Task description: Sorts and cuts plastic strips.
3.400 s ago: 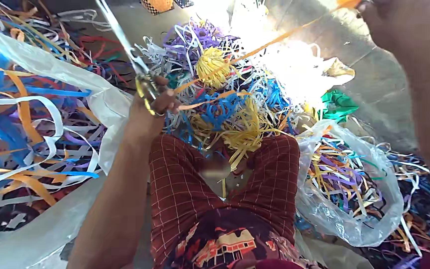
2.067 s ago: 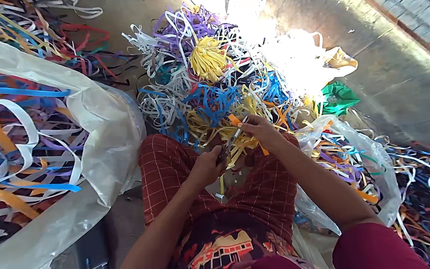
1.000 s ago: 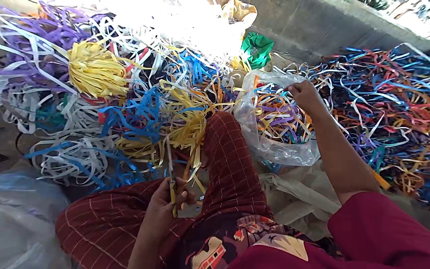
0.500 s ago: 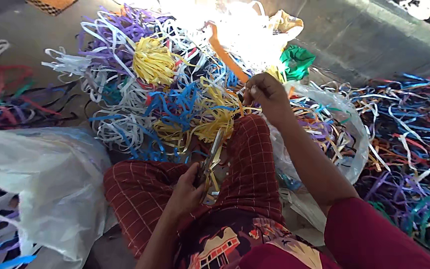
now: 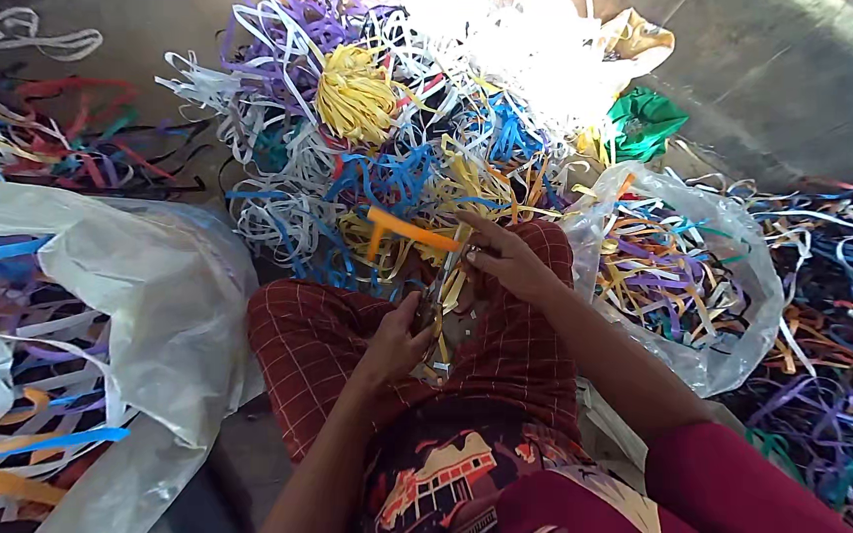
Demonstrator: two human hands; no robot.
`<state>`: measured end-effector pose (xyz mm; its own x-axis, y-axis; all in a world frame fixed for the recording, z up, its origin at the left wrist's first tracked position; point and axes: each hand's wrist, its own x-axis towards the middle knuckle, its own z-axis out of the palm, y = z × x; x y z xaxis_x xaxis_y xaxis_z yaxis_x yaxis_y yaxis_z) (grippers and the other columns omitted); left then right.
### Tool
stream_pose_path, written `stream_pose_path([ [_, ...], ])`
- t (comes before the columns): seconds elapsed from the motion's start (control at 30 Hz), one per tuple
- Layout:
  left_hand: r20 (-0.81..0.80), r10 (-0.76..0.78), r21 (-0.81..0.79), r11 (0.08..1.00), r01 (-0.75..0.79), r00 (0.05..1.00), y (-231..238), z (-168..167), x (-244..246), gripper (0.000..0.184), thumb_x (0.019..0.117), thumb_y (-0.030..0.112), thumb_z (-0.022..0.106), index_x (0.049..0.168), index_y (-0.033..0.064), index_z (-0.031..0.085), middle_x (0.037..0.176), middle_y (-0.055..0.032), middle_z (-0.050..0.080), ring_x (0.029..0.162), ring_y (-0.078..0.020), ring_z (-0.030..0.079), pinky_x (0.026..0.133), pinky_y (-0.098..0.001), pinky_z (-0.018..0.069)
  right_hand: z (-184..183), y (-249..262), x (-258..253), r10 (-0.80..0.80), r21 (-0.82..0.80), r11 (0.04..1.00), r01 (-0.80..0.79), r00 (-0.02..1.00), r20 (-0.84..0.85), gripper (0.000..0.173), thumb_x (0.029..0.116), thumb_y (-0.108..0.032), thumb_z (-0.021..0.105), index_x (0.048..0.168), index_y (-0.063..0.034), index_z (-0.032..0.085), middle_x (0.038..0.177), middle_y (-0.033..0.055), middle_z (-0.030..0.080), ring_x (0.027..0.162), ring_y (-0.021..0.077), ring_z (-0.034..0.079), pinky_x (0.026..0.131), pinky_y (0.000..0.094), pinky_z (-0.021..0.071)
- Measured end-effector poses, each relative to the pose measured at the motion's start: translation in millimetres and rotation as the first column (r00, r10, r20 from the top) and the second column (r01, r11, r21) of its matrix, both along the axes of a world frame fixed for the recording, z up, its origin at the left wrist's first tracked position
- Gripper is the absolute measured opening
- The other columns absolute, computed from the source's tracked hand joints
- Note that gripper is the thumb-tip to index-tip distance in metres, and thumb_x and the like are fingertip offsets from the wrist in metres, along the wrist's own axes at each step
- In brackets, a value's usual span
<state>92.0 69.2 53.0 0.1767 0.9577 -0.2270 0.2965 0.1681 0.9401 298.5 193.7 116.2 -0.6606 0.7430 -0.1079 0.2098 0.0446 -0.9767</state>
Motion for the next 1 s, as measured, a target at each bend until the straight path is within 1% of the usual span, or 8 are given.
stream_pose_path([
  [0.13, -0.063, -0.033, 0.011, 0.999, 0.034, 0.997, -3.5, -5.7, 5.8, 0.043, 0.0978, 0.018, 0.055, 0.137, 0.0003, 0.055, 0.097, -0.0109, 0.069, 0.078, -0.0158, 0.068, 0.074, -0.0362, 0.0582, -7.1, 1.7, 6.1, -0.063, -0.279, 0.959, 0.043, 0.996, -0.065, 0.03, 0.1006, -0.01, 0.053, 0.129, -0.0055, 0.061, 0.082, 0.002, 0.062, 0.062, 0.0075, 0.055, 0.059, 0.0242, 0.0496],
  [0.23, -0.075, -0.011, 0.036, 0.999, 0.014, 0.997, -6.5, -7.4, 17.5, 0.041, 0.0981, 0.017, 0.054, 0.135, -0.001, 0.057, 0.093, -0.0111, 0.069, 0.074, -0.0158, 0.067, 0.071, -0.036, 0.0576, -10.1, -10.2, -0.1, -0.254, -0.298, 0.926, 0.231, 0.966, -0.042, 0.011, 0.1008, -0.009, 0.06, 0.108, -0.003, 0.066, 0.072, -0.0008, 0.059, 0.054, 0.0037, 0.05, 0.052, 0.0191, 0.0457],
  [0.33, -0.102, -0.004, 0.024, 1.0, 0.007, 0.995, -7.5, -5.9, 24.4, 0.038, 0.0985, 0.015, 0.056, 0.134, -0.0007, 0.058, 0.091, -0.0105, 0.07, 0.072, -0.0163, 0.068, 0.07, -0.0358, 0.0585, -19.0, -20.4, -4.1, -0.401, -0.297, 0.885, 0.358, 0.911, -0.097, 0.005, 0.099, -0.005, 0.062, 0.098, -0.003, 0.067, 0.068, -0.0018, 0.058, 0.052, 0.0021, 0.048, 0.051, 0.0175, 0.0443],
  [0.53, -0.164, -0.006, 0.109, 0.994, 0.024, 0.986, -11.5, -16.5, 28.4, 0.036, 0.0967, 0.018, 0.057, 0.126, -0.0019, 0.062, 0.082, -0.0088, 0.072, 0.066, -0.0163, 0.069, 0.065, -0.0361, 0.0587, -21.6, -27.2, 9.5, -0.556, -0.321, 0.81, 0.491, 0.818, -0.149, 0.007, 0.099, -0.004, 0.062, 0.095, -0.002, 0.068, 0.068, -0.0014, 0.058, 0.054, 0.0032, 0.05, 0.055, 0.0184, 0.0462],
  [0.67, -0.247, 0.031, 0.149, 0.989, 0.006, 0.969, -12.2, -28.2, 22.9, 0.038, 0.0968, 0.022, 0.056, 0.124, -0.0035, 0.063, 0.08, -0.0127, 0.07, 0.064, -0.0222, 0.068, 0.063, -0.0442, 0.0578, -9.3, -14.8, 64.8, -0.621, -0.133, 0.781, 0.61, 0.738, -0.265, 0.008, 0.0999, -0.011, 0.06, 0.1, -0.0091, 0.068, 0.076, -0.0058, 0.063, 0.062, 0.0024, 0.056, 0.061, 0.0214, 0.0513],
  [0.83, -0.315, 0.141, 0.163, 0.982, -0.093, 0.938, -6.6, -41.9, 10.5, 0.039, 0.0969, 0.018, 0.054, 0.127, -0.0057, 0.06, 0.085, -0.0171, 0.069, 0.067, -0.0267, 0.068, 0.064, -0.0503, 0.0567, 23.5, 8.4, 168.0, -0.742, 0.146, 0.549, 0.823, 0.561, -0.368, 0.011, 0.1017, -0.01, 0.056, 0.106, -0.0075, 0.067, 0.084, -0.0065, 0.066, 0.069, 0.0027, 0.061, 0.066, 0.0237, 0.0553],
  [0.93, -0.32, 0.164, 0.126, 0.984, -0.129, 0.933, -2.6, -43.4, 9.0, 0.039, 0.0964, 0.011, 0.054, 0.131, -0.0083, 0.056, 0.091, -0.0223, 0.069, 0.073, -0.0314, 0.069, 0.069, -0.0555, 0.0556, 22.5, 22.8, 230.9, -0.788, 0.295, 0.361, 0.885, 0.459, -0.41, 0.009, 0.1011, -0.01, 0.059, 0.103, -0.0084, 0.067, 0.083, -0.0087, 0.066, 0.067, 0.0003, 0.059, 0.064, 0.0218, 0.0541],
  [1.0, -0.334, 0.158, 0.11, 0.986, -0.128, 0.929, -1.5, -45.1, 9.9, 0.039, 0.0956, 0.01, 0.054, 0.13, -0.0089, 0.057, 0.088, -0.0211, 0.069, 0.07, -0.03, 0.068, 0.067, -0.0538, 0.0554, 11.4, 29.2, 267.9, -0.833, 0.387, 0.238, 0.891, 0.392, -0.39, 0.008, 0.1, -0.01, 0.061, 0.103, -0.006, 0.068, 0.084, -0.0081, 0.066, 0.068, -0.0017, 0.057, 0.065, 0.0194, 0.0515],
])
